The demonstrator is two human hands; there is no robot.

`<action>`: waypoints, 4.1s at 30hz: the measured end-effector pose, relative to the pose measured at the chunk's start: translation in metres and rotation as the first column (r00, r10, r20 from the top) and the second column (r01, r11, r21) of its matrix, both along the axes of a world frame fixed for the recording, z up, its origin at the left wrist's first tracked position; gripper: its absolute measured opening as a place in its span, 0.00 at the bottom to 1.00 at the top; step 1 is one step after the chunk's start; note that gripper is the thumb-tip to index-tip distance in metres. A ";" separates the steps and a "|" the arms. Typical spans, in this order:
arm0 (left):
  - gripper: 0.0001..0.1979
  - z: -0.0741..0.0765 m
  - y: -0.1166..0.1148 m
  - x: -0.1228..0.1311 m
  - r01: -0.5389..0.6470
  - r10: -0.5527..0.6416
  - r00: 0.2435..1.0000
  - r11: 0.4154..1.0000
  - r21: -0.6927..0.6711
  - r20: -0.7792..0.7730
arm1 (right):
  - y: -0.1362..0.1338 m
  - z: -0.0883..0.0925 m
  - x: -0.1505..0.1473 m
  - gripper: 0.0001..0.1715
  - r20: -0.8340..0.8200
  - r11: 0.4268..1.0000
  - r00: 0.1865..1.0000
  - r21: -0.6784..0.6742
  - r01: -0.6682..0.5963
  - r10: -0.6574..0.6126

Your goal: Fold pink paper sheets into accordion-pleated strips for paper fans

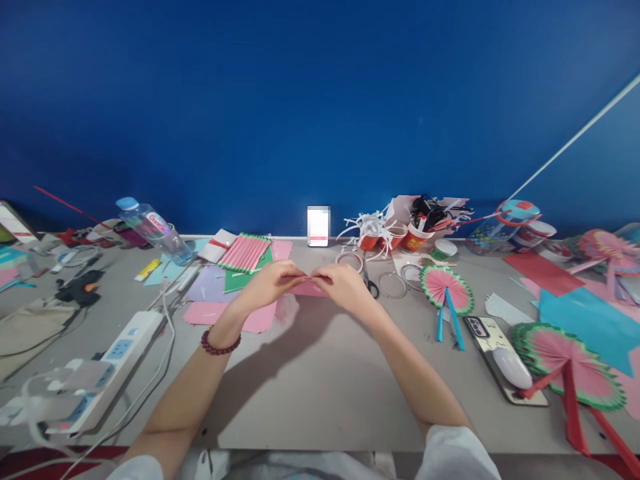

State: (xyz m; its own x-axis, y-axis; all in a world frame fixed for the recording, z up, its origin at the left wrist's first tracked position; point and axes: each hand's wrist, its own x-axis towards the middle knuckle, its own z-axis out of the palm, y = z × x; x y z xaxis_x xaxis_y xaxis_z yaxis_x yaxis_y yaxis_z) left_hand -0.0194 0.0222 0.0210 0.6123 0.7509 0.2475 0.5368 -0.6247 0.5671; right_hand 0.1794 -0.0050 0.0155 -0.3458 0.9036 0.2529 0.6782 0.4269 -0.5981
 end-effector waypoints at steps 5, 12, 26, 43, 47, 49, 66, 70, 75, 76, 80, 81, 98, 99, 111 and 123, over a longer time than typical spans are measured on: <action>0.19 0.001 0.000 0.003 0.001 -0.002 1.000 1.000 0.027 0.021 | -0.001 0.000 0.000 0.10 -0.017 1.000 1.000 0.026 0.014 -0.014; 0.17 0.000 0.002 0.002 0.014 -0.016 0.999 0.998 0.062 0.040 | -0.001 0.001 0.001 0.09 -0.060 0.999 0.998 0.034 -0.008 0.010; 0.17 0.004 -0.003 0.003 0.001 -0.002 1.000 0.995 0.100 0.007 | 0.001 -0.001 -0.001 0.11 -0.028 0.978 0.999 0.205 -0.037 0.043; 0.09 0.004 0.009 -0.007 -0.148 0.241 0.906 0.950 -0.274 0.347 | 0.003 0.008 0.009 0.12 -0.032 0.978 0.999 0.206 0.039 -0.033; 0.09 0.002 0.007 -0.006 -0.138 0.195 0.935 0.969 -0.206 0.295 | 0.005 0.003 0.009 0.12 0.039 0.971 0.997 0.230 0.062 -0.073; 0.09 0.002 0.006 -0.005 -0.101 0.133 0.963 0.984 -0.145 0.233 | 0.005 0.001 0.007 0.11 0.069 0.971 0.995 0.231 0.054 -0.072; 0.10 0.002 0.011 -0.014 -0.091 0.129 0.973 0.977 -0.195 0.190 | 0.008 0.002 0.018 0.10 -0.124 0.999 0.992 -0.022 0.025 -0.027; 0.10 0.001 0.013 -0.016 -0.072 0.111 0.978 0.974 -0.212 0.177 | 0.008 0.003 0.017 0.10 -0.127 0.999 0.992 -0.040 0.022 -0.027; 0.11 0.002 0.009 -0.013 -0.047 0.053 0.995 0.996 -0.072 0.086 | 0.005 0.004 0.013 0.10 -0.086 0.998 0.996 0.040 0.044 -0.040; 0.11 0.002 0.007 -0.011 -0.037 0.039 0.997 0.999 -0.026 0.072 | 0.004 0.004 0.011 0.10 -0.083 0.998 0.996 0.056 0.043 -0.038; 0.12 0.000 0.001 0.000 -0.003 -0.001 0.999 0.996 0.085 0.053 | 0.001 0.005 0.006 0.11 -0.094 0.997 0.996 0.073 0.011 -0.004; 0.12 0.000 0.000 0.002 -0.011 0.005 0.999 0.995 0.101 0.051 | 0.000 0.004 0.006 0.10 -0.104 0.998 0.995 0.068 0.013 -0.006; 0.11 -0.001 0.007 -0.002 -0.065 0.056 0.992 0.995 0.077 0.116 | 0.003 0.007 0.015 0.08 -0.255 0.988 0.958 0.035 0.148 -0.134; 0.10 -0.001 0.005 0.000 -0.061 0.051 0.992 0.995 0.084 0.113 | 0.002 0.006 0.014 0.07 -0.258 0.987 0.957 0.051 0.154 -0.136; 0.09 -0.030 0.008 0.019 -0.007 0.000 0.834 1.000 0.011 0.552 | -0.009 0.011 0.005 0.07 -0.276 0.979 0.953 0.118 0.165 -0.127; 0.08 -0.028 0.008 0.022 0.032 -0.072 0.812 0.996 0.079 0.579 | -0.016 0.009 -0.001 0.10 -0.156 0.921 0.985 0.368 0.129 -0.076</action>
State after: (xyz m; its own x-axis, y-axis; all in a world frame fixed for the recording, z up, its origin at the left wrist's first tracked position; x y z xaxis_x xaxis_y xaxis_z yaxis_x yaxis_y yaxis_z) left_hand 0.0027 0.0301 -0.0068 0.3771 0.6924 0.6150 0.0850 -0.6872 0.7215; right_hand 0.1781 -0.0212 0.0244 -0.1945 0.7614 0.6185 0.6535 0.5707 -0.4972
